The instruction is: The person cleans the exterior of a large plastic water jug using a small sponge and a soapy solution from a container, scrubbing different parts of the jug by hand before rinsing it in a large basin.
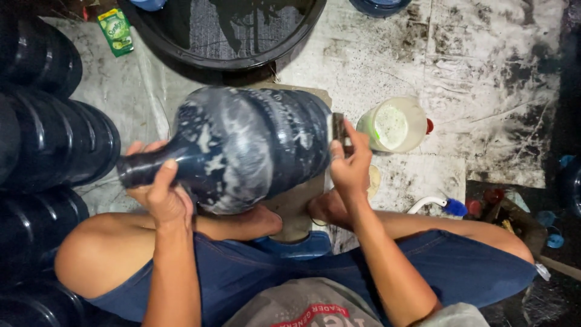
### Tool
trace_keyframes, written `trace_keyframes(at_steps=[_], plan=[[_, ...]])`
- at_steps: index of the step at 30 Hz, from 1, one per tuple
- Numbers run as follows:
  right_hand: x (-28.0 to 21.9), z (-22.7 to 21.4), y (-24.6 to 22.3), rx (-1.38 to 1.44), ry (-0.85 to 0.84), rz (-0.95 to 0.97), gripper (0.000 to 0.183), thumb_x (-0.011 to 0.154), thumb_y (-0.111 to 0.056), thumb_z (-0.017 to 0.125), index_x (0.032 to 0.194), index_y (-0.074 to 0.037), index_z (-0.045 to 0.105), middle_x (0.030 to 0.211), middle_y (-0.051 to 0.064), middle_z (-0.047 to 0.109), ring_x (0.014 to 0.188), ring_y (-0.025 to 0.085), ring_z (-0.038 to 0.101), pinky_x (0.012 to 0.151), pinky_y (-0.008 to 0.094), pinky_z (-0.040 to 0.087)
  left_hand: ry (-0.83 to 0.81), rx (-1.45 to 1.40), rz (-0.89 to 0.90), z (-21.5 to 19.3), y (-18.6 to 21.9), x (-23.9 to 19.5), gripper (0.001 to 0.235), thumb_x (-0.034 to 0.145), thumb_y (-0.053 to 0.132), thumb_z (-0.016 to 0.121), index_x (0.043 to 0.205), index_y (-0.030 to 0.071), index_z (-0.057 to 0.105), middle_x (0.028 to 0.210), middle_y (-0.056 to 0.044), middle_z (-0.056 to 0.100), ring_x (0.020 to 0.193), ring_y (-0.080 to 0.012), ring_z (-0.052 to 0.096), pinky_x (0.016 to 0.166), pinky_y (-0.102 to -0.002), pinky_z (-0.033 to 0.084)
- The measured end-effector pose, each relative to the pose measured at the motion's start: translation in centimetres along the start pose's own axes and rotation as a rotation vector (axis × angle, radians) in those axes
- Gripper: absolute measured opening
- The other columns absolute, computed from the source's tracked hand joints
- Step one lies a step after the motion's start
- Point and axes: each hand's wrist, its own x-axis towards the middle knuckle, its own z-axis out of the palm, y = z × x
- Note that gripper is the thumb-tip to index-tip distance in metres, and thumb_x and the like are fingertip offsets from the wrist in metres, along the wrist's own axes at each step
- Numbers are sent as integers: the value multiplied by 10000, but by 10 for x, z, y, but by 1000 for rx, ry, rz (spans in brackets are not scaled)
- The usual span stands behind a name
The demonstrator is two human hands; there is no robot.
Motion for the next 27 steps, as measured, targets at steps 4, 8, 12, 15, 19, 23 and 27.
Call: trace_keyframes(at_steps=[4,8,12,15,19,23,27], plan=[[-35,5,-29,107,-97,-92,480,834,-58,649,1303,-53,545,899,137,566,790,226,568,717,321,478,-408,24,-27,24,14,-6,435,591,35,779,900,119,486,1129,-113,630,1132,-165,604,1027,-240,461],[-84,12,-55,27,-47,-188,520,772,-40,675,1279,-30,558,919,132,573,806,283,572,742,336,477,-447,-56,16,8,-9,5,446,590,-22,711,904,99,417,846,-135,591,1023,-277,625,1058,-356,429],[-69,15,-48,26,-32,-253,554,789,46,624,1327,-23,510,958,157,546,834,294,557,772,327,454,-470,-86,-28,0,-12,4,465,542,-38,687,903,102,430,790,-88,538,988,-245,589,1078,-333,387],[-8,22,-37,-17,-149,-333,438,815,-13,616,1251,-20,579,908,171,542,827,343,546,784,403,447,-524,-66,-39,1,-2,-9,446,523,-17,700,870,95,443,775,-82,536,972,-236,587,1101,-317,367],[79,49,-41,-143,-484,-294,299,826,-244,618,1084,-126,712,827,166,566,768,380,572,750,442,435,-601,-49,18,8,-6,-15,429,508,-20,709,838,64,448,755,-110,545,946,-270,595,1109,-341,370],[70,56,-42,-111,-595,15,337,760,-269,608,1080,-274,713,868,74,602,812,304,631,742,406,469,-547,-43,55,3,-10,-10,419,546,-16,709,866,51,446,775,-126,557,948,-280,601,1094,-357,402],[-36,34,-56,-72,-133,-352,405,896,-138,565,1290,-45,548,980,183,574,925,395,555,890,456,369,-378,-60,43,-2,-11,-8,418,571,-15,678,896,85,434,780,-94,522,941,-249,578,1066,-344,408]])
